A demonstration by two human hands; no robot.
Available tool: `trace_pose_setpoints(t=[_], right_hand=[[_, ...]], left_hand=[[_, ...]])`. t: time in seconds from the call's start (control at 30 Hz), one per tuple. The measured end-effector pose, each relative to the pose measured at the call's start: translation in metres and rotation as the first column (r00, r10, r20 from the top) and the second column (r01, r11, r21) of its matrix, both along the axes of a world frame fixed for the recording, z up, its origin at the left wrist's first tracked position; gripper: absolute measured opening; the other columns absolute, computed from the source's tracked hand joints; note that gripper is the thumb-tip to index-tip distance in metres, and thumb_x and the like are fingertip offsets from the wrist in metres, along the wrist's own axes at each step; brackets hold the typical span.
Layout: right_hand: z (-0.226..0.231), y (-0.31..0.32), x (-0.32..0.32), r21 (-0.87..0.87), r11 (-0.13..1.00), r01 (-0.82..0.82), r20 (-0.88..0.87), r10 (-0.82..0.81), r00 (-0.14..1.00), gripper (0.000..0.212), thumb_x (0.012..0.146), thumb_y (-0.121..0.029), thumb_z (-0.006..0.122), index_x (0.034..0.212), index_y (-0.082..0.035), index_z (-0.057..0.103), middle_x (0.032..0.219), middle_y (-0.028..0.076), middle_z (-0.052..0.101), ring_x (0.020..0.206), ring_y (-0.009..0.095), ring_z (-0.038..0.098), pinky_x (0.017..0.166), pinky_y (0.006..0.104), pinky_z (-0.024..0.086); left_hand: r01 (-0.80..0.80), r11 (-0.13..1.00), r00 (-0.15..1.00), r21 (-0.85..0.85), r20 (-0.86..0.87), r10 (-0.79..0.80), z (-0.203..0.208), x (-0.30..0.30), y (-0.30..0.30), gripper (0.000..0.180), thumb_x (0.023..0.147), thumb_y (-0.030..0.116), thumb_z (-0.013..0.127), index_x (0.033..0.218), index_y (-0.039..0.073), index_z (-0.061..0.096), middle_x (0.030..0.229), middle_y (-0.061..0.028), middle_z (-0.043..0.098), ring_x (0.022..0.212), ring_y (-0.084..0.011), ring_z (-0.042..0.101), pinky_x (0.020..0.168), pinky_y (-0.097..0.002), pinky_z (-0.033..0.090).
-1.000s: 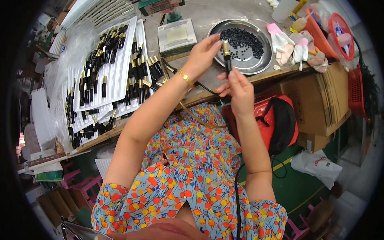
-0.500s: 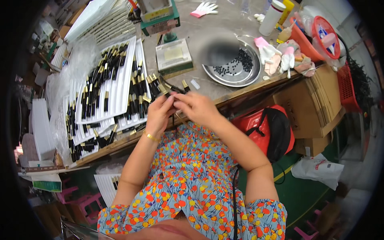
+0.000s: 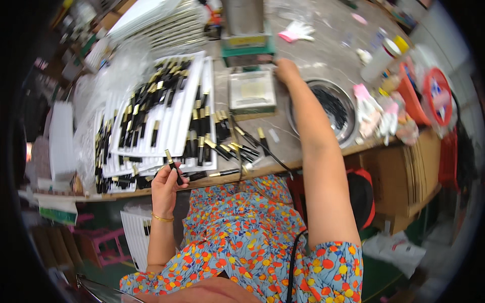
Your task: The person assembles cosmetic containers by fitting the inner components and caps onto the casing bodies by hand.
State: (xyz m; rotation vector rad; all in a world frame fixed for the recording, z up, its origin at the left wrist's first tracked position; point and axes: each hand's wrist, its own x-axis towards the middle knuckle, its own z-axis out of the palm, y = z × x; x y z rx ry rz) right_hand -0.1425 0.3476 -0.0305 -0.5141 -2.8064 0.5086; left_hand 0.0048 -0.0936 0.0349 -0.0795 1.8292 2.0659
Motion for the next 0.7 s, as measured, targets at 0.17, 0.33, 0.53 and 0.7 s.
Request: trace_pose_setpoints(t=[0.17, 0.33, 0.53, 0.7], right_hand=[[-0.081, 0.057, -0.020, -0.227, 0.959, -0.173, -0.303, 0.099, 0.948, 0.042, 0.078, -0.024, 0.057, 0.115, -0.005, 0.051, 0.111, 0.017, 0.055, 0.107, 0.031, 0.050, 0.090, 0.0378, 0.039], [-0.010, 0.034, 0.014, 0.224, 0.960, -0.167, -0.099, 0.193, 0.976, 0.031, 0.081, -0.026, 0.050, 0.099, -0.001, 0.056, 0.103, 0.023, 0.055, 0.093, 0.041, 0.052, 0.080, 0.0466, 0.040], [0.050, 0.049, 0.138, -0.145, 0.989, 0.022, -0.222, -0.055, 0.974, 0.015, 0.081, -0.012, 0.057, 0.088, 0.000, 0.060, 0.074, 0.009, 0.061, 0.071, 0.014, 0.058, 0.064, 0.0268, 0.045], [0.030, 0.050, 0.226, -0.112, 0.984, 0.142, -0.146, -0.158, 0.977, 0.019, 0.077, -0.003, 0.060, 0.095, 0.000, 0.059, 0.088, 0.006, 0.059, 0.067, 0.009, 0.053, 0.059, 0.0217, 0.042]], left_hand=[[-0.056, 0.998, 0.988, -0.023, -0.148, 0.052, 0.021, -0.021, -0.013, 0.025, 0.082, 0.000, 0.056, 0.106, -0.005, 0.051, 0.082, -0.0054, 0.058, 0.069, -0.0101, 0.056, 0.057, -0.0224, 0.047], [-0.155, 0.976, 0.926, -0.150, -0.368, 0.091, 0.019, -0.066, -0.019, 0.026, 0.080, 0.006, 0.062, 0.101, -0.005, 0.052, 0.085, -0.0059, 0.059, 0.070, -0.0087, 0.058, 0.061, -0.0205, 0.048], [-0.152, 0.984, 0.978, 0.089, -0.130, 0.163, 0.031, -0.086, -0.031, 0.024, 0.084, 0.008, 0.055, 0.103, -0.005, 0.050, 0.087, -0.0108, 0.060, 0.076, -0.0169, 0.061, 0.068, -0.0267, 0.052], [-0.067, 0.971, 0.996, 0.229, -0.042, 0.079, 0.009, -0.083, -0.022, 0.030, 0.081, 0.004, 0.058, 0.107, -0.006, 0.047, 0.093, -0.0129, 0.059, 0.082, -0.0188, 0.061, 0.073, -0.0277, 0.052]])
